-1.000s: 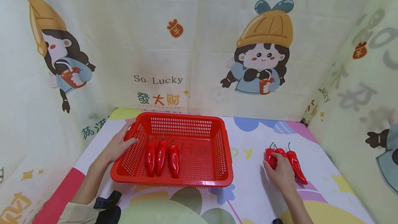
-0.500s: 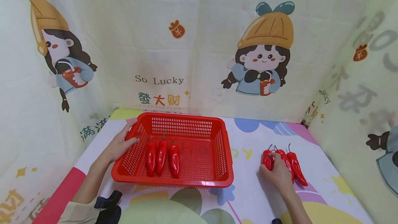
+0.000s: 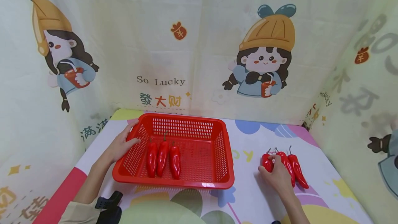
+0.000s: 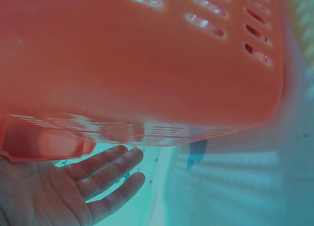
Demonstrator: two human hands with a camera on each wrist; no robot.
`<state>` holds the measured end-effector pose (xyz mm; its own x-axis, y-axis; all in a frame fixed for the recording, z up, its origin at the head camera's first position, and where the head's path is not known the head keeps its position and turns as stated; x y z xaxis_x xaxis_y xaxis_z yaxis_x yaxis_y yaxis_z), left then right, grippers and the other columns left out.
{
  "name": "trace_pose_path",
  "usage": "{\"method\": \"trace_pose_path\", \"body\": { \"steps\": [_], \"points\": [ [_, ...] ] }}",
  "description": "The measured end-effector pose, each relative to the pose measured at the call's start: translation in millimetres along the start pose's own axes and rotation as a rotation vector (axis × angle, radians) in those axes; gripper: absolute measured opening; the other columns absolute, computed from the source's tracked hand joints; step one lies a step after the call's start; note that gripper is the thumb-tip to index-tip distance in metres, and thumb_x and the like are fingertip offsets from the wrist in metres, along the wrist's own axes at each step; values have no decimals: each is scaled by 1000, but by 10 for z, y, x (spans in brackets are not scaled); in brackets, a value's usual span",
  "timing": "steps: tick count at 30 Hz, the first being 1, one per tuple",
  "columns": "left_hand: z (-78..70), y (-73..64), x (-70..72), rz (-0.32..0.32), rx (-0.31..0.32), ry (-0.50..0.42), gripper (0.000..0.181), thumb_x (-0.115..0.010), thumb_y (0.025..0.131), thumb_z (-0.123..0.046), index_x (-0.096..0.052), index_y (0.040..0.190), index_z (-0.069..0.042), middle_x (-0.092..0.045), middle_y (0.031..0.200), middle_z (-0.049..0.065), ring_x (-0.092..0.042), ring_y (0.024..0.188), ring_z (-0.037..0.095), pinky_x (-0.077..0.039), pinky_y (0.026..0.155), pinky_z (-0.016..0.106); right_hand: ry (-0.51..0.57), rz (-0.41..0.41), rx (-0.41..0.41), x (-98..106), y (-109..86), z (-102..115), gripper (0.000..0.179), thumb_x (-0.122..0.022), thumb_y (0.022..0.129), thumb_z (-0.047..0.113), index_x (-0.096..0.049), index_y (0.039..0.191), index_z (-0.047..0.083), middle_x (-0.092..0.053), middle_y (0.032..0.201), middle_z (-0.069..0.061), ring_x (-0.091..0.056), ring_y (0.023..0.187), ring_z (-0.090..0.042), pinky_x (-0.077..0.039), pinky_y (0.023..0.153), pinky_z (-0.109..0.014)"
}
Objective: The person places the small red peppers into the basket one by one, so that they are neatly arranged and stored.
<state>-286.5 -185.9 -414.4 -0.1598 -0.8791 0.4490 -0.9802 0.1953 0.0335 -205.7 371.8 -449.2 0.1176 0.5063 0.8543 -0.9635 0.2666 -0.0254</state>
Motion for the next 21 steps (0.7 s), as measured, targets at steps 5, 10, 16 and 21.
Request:
{"method": "trace_pose_path", "body": {
  "steps": [5, 10, 16, 21],
  "points": [
    [8, 11, -7, -1, 6, 3, 82, -64, 95, -18, -19, 163, -18, -52, 141, 30, -69, 93, 29, -64, 71, 41, 19, -25, 0, 15, -32, 10, 70, -71, 88, 29, -35, 137, -4, -50, 130, -37, -53, 112, -50, -58, 85, -57],
    [9, 14, -15, 1, 15, 5, 82, -64, 95, -17, -19, 163, -18, -51, 141, 29, -69, 94, 30, -64, 70, 40, 38, -76, 14, 45, -66, 42, 71, -74, 86, 26, -35, 138, -4, -48, 134, -37, -50, 117, -54, -59, 84, -58],
    [28, 12, -15, 1, 23, 0, 83, -65, 94, -17, -19, 164, -20, -51, 142, 29, -69, 94, 31, -64, 71, 41, 48, -129, 41, 83, -101, 114, 68, -74, 89, 24, -36, 138, -3, -50, 134, -38, -52, 116, -53, -59, 83, -58],
    [24, -1, -13, 1, 23, -10, 85, -66, 94, -16, -18, 164, -20, -49, 145, 28, -68, 97, 30, -64, 72, 42, 52, -141, 44, 109, -131, 215, 71, -76, 88, 25, -35, 140, -3, -50, 136, -38, -52, 116, -53, -60, 80, -56]
  ]
}}
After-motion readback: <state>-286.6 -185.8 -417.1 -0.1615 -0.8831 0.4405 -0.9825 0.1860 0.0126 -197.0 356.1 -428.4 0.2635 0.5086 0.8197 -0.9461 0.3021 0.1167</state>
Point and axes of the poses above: each hand's wrist, its own y-axis towards the middle knuckle, its own x-axis out of the back of the hand, z = x × y, the point moved 7 cm from there along y, towards the middle knuckle
